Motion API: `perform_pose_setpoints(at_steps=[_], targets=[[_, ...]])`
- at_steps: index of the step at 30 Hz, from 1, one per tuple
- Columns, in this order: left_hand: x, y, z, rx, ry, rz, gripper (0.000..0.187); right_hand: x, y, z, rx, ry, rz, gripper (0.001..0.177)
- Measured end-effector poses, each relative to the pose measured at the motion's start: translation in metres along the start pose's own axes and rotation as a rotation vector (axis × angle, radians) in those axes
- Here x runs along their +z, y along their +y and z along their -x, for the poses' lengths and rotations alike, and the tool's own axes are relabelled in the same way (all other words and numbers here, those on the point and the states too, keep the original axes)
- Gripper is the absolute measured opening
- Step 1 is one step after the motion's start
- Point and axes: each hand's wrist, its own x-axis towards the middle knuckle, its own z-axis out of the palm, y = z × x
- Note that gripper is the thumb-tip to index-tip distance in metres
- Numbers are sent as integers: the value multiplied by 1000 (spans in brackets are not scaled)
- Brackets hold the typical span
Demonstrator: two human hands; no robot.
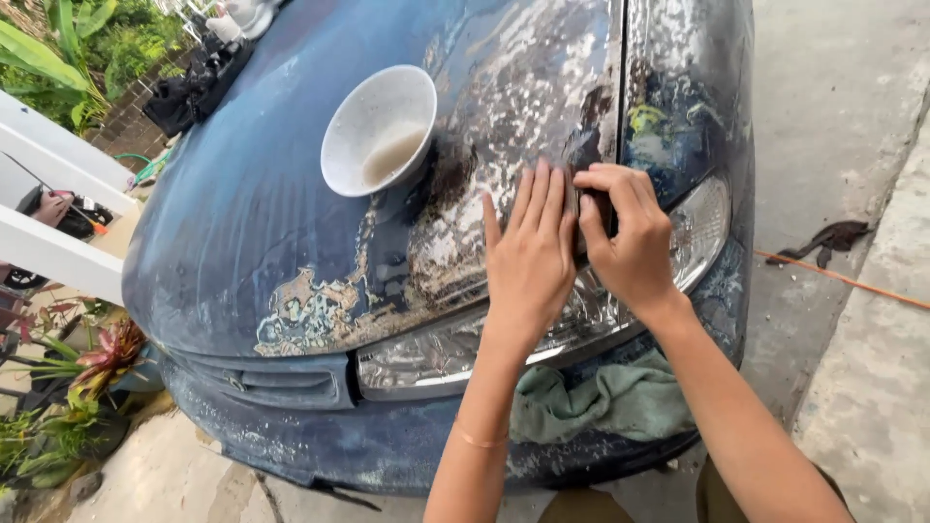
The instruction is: The person sands the front hood of a blue car using a sanding block and water from a bowl. They repeatedly rub the sanding block over the surface, occasionally dipping it in the water, and wipe the area with a cloth.
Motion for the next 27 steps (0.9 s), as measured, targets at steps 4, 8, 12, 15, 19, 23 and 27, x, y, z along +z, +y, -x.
perform_pose_setpoints(at_steps=[4, 8, 12, 15, 19, 23, 27], targets=[[5, -24, -34, -96, -74, -30, 59, 4, 9, 9, -2, -1, 2, 14], [23, -38, -56, -156, 15, -63, 55, 2, 12, 6, -38, 20, -51, 19], [-12, -1, -6, -44, -75, 72, 55, 2, 10, 4, -13, 18, -28, 19], [-29, -3, -3, -54, -203, 38, 58, 5, 11, 6, 1, 29, -37, 22], [-1, -36, -35, -133, -128, 0, 59, 3, 7, 5, -8, 37, -69, 25], [-12, -10, -9, -141, -141, 37, 57, 0, 3, 3, 13, 23, -90, 25], [-19, -12, 32, -88, -209, -10, 59, 1, 9, 4, -3, 24, -76, 24]])
